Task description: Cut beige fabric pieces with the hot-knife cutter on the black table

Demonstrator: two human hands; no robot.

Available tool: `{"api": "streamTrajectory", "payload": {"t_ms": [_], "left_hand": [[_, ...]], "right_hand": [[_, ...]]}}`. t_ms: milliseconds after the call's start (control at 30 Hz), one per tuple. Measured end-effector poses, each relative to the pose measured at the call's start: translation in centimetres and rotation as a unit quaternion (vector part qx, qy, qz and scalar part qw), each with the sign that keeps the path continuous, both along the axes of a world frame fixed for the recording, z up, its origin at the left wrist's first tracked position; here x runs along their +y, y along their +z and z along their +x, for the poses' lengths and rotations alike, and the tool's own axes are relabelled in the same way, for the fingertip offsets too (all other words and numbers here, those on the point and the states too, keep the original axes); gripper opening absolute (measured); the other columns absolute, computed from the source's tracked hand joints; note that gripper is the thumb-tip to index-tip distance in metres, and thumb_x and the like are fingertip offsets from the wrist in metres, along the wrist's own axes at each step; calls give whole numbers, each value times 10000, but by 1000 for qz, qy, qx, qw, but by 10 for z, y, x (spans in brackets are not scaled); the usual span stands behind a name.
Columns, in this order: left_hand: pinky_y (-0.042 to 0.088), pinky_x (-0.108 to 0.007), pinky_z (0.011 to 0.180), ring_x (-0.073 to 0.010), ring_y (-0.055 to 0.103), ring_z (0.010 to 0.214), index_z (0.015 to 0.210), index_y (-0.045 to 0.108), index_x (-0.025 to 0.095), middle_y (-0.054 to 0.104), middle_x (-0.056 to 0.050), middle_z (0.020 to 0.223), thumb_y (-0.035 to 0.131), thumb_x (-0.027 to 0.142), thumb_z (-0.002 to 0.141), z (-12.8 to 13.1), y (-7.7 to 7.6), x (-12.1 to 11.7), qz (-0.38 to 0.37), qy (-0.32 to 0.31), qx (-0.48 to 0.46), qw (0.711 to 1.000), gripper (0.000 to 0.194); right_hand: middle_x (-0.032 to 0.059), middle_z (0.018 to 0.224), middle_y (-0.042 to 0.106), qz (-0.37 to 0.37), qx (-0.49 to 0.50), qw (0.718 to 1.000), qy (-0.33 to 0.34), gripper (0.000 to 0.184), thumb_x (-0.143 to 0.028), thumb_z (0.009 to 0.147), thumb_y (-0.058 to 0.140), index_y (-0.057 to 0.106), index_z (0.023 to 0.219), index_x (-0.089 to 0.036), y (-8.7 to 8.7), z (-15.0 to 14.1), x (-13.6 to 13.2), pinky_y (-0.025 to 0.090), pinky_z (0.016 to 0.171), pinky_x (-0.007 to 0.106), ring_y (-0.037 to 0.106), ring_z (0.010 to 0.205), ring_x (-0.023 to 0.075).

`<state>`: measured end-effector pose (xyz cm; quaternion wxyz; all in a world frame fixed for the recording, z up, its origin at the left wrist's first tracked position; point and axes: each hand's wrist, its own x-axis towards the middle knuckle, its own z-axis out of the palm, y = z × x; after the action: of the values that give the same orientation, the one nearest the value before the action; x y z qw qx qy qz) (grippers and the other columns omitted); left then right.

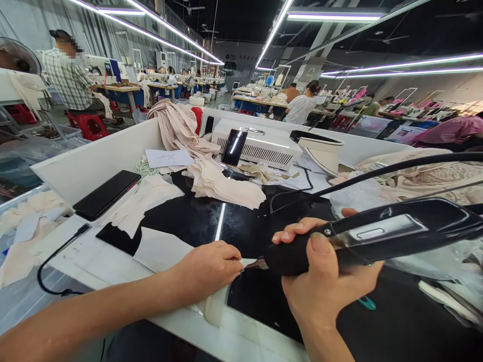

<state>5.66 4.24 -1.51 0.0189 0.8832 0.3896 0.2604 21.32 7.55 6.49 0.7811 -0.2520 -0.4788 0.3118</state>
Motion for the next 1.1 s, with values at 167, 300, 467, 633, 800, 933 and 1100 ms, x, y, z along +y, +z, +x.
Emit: {"api": "streamTrajectory", "payload": {"t_ms": [167,300,467,633,800,933,1100], "left_hand": [[586,-238,787,-146,667,874,957,727,157,729,-24,1033,710,145,1019,0,0,-1,7,6,-6,1000,66],[578,-234,769,-140,660,855,957,715,163,727,-18,1022,707,145,1021,0,-4,-1,17,4,-6,1000,68],[568,-250,744,-157,652,869,1002,693,163,716,-35,1050,631,155,1064,0,-9,-1,51,7,11,999,88],[551,-281,721,-168,615,818,997,660,152,666,-44,957,557,119,1086,-3,-4,-1,72,-10,69,995,140],[553,-306,710,-191,614,838,1038,649,130,648,-47,931,562,85,1067,-5,2,-1,80,-25,126,988,102],[542,-309,700,-196,606,829,1036,642,126,643,-67,949,543,32,1039,-4,4,0,89,-40,162,982,137],[535,-314,708,-205,598,828,1008,640,126,637,-71,942,545,17,1022,-4,4,0,89,-48,180,978,145]], "right_hand": [[-86,718,707,-6,1,1000,-10,501,-316,751,902,611,1158,-297,-1,0,1,585,495,332,633,488,151],[-85,715,711,-7,2,1000,-17,492,-310,749,898,611,1149,-290,-1,-1,1,576,482,318,637,490,152],[-86,701,703,-1,-2,1000,-24,496,-311,752,894,601,1151,-278,-1,-1,2,586,479,327,629,476,153],[-87,700,705,2,-7,1000,-27,484,-303,755,891,601,1141,-274,1,-2,1,588,476,334,630,471,156],[-83,710,710,1,-5,1000,-22,474,-290,763,886,606,1145,-275,1,-2,1,590,489,323,635,482,149],[-85,713,709,-3,-7,1000,-28,477,-310,754,889,609,1139,-285,0,-1,1,591,484,327,636,485,152],[-79,705,708,-11,8,1000,-24,485,-292,742,892,612,1138,-278,2,-1,0,582,479,306,628,487,147]]}}
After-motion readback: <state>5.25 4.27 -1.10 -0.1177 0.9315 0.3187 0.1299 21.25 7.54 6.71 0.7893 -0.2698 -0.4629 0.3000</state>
